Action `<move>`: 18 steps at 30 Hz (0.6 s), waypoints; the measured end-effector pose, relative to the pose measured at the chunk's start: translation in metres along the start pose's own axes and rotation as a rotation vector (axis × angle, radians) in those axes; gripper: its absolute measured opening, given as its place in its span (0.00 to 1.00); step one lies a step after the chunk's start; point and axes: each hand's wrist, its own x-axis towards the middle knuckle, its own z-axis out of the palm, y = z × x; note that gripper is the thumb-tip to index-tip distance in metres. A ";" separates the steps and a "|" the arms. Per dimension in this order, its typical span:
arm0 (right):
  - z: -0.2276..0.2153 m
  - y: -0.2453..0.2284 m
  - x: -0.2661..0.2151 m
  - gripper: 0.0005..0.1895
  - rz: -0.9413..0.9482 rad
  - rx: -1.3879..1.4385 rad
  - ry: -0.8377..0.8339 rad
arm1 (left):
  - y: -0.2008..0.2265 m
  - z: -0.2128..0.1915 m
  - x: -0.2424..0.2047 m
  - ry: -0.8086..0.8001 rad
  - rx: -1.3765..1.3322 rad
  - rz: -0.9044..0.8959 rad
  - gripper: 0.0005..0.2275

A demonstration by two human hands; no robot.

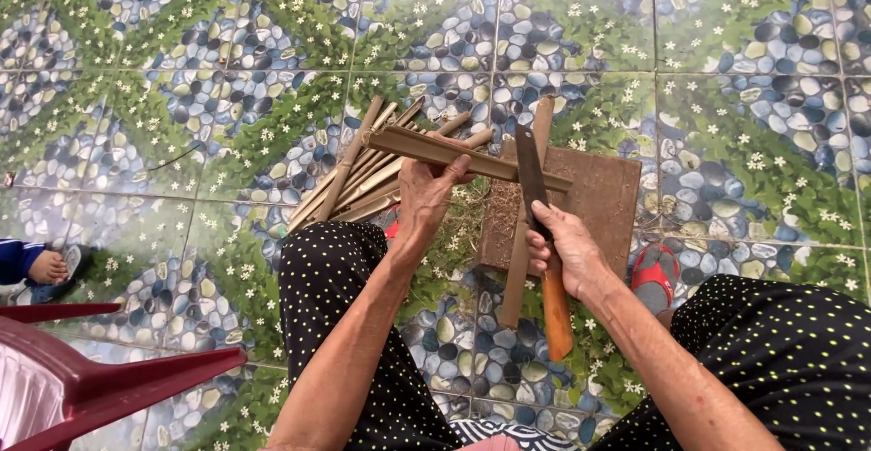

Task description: Shaving the outer layer of bamboo strips using a knife on a wooden block to prepare them for use.

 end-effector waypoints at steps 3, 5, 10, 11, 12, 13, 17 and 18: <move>-0.008 0.008 0.011 0.11 -0.061 -0.021 0.081 | -0.011 -0.003 0.002 -0.029 0.011 0.024 0.11; -0.014 0.008 0.017 0.11 -0.152 -0.098 0.138 | -0.017 0.004 0.001 -0.034 0.002 0.036 0.09; -0.009 -0.009 0.008 0.09 -0.411 -0.356 0.257 | -0.098 0.002 0.011 -0.032 0.047 0.079 0.09; -0.012 -0.014 0.006 0.09 -0.523 -0.444 0.285 | -0.099 0.006 0.011 -0.042 0.197 0.080 0.09; -0.016 -0.019 0.004 0.10 -0.638 -0.530 0.311 | -0.099 0.010 0.012 -0.052 0.347 0.077 0.10; -0.012 -0.024 -0.002 0.10 -0.636 -0.537 0.294 | -0.084 0.012 0.008 -0.034 0.350 0.076 0.10; 0.002 -0.033 -0.019 0.14 -0.696 -0.717 0.272 | -0.054 0.017 0.000 -0.149 0.252 0.023 0.16; 0.004 -0.035 -0.024 0.14 -0.706 -0.715 0.212 | -0.054 0.019 0.000 -0.186 0.218 0.020 0.20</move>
